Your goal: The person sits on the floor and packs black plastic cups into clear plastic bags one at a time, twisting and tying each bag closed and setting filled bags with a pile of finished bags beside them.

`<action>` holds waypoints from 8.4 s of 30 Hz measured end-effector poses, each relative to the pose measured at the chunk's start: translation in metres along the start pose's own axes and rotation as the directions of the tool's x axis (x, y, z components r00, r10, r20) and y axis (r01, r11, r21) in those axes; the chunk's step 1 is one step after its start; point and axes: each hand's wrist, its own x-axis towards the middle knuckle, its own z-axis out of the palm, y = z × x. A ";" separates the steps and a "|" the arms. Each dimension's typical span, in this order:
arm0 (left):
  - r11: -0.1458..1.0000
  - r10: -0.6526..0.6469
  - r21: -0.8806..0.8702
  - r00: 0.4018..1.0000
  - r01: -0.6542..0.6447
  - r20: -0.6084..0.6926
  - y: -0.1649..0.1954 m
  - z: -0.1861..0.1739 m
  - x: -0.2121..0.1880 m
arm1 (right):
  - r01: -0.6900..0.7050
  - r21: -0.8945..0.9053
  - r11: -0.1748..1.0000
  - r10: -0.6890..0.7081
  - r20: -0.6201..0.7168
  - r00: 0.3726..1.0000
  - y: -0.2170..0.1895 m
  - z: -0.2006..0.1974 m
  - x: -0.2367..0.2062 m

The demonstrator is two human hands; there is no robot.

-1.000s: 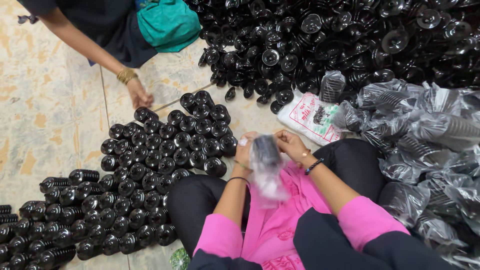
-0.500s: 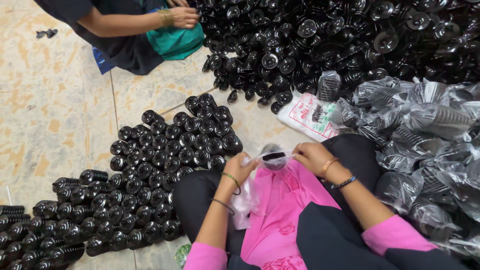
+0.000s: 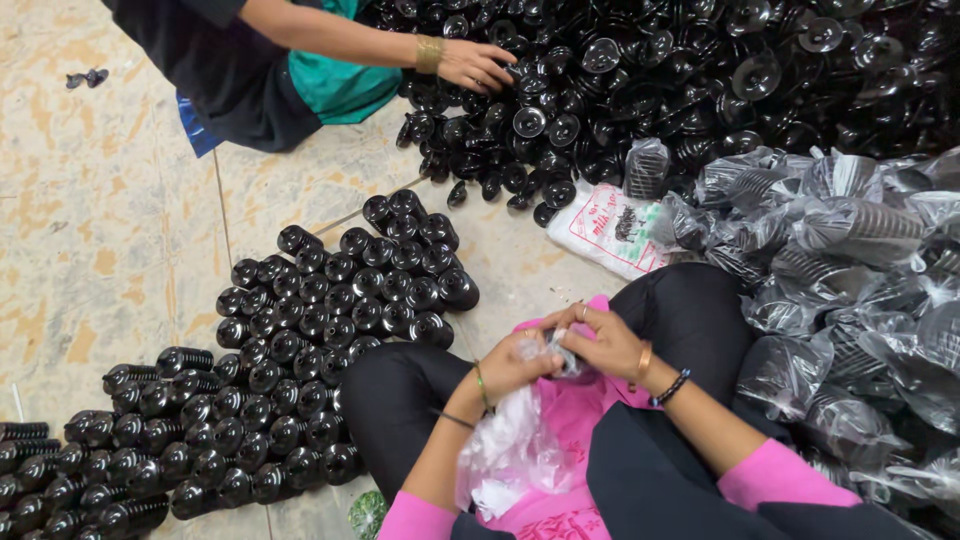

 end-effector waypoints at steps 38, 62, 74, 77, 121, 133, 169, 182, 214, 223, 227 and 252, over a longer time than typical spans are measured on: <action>0.649 0.499 0.758 0.791 -0.072 -0.353 0.006 0.034 -0.013 | -0.176 -0.230 0.957 0.165 -0.064 0.984 0.024 0.016 -0.017; 0.998 0.061 0.043 0.791 -0.044 -0.608 -0.019 0.024 0.005 | 0.080 -0.500 0.862 -0.177 -0.151 0.973 -0.010 0.015 -0.009; 0.928 -0.282 -0.345 0.870 0.140 -0.404 -0.030 -0.019 0.024 | 0.294 -0.706 0.645 -0.334 0.085 0.939 -0.011 0.023 -0.016; 0.988 -0.103 -0.127 0.983 0.084 -0.152 -0.028 -0.020 0.022 | 0.183 -0.643 0.744 -0.271 -0.040 0.962 -0.013 0.019 -0.016; 0.990 0.089 -0.062 0.901 -0.127 -0.425 -0.014 0.015 0.015 | 0.000 -0.516 0.856 -0.116 -0.193 0.974 0.006 0.007 -0.019; 0.899 0.396 0.402 0.718 -0.174 -0.573 -0.011 0.033 0.011 | 0.151 -0.745 0.650 -0.406 -0.173 0.898 0.017 -0.004 -0.025; 0.761 -0.245 0.135 0.473 0.635 -0.846 -0.042 -0.077 0.084 | -0.088 -0.728 0.680 0.202 0.070 0.977 -0.013 0.099 0.297; 0.872 0.167 0.410 0.626 0.267 -0.762 -0.044 -0.080 0.098 | -0.180 -0.760 0.624 0.316 0.035 0.948 0.059 0.001 0.142; 0.968 -0.060 -0.221 0.964 0.120 0.259 0.017 -0.034 -0.076 | -0.466 0.196 0.863 0.405 0.285 0.869 -0.011 -0.019 -0.007; 0.945 -0.093 -0.265 0.934 0.192 0.345 0.021 -0.037 -0.077 | -0.648 -0.062 0.759 0.534 0.628 0.566 -0.033 -0.044 -0.017; 0.833 -0.064 -0.537 0.987 0.135 0.148 0.001 -0.063 0.006 | -0.725 0.021 0.688 0.677 0.341 0.652 -0.011 -0.049 0.043; 0.918 -0.043 -0.330 0.774 -0.219 -0.631 -0.022 -0.066 0.107 | -0.209 0.125 0.970 0.219 -0.076 0.973 0.026 -0.003 0.116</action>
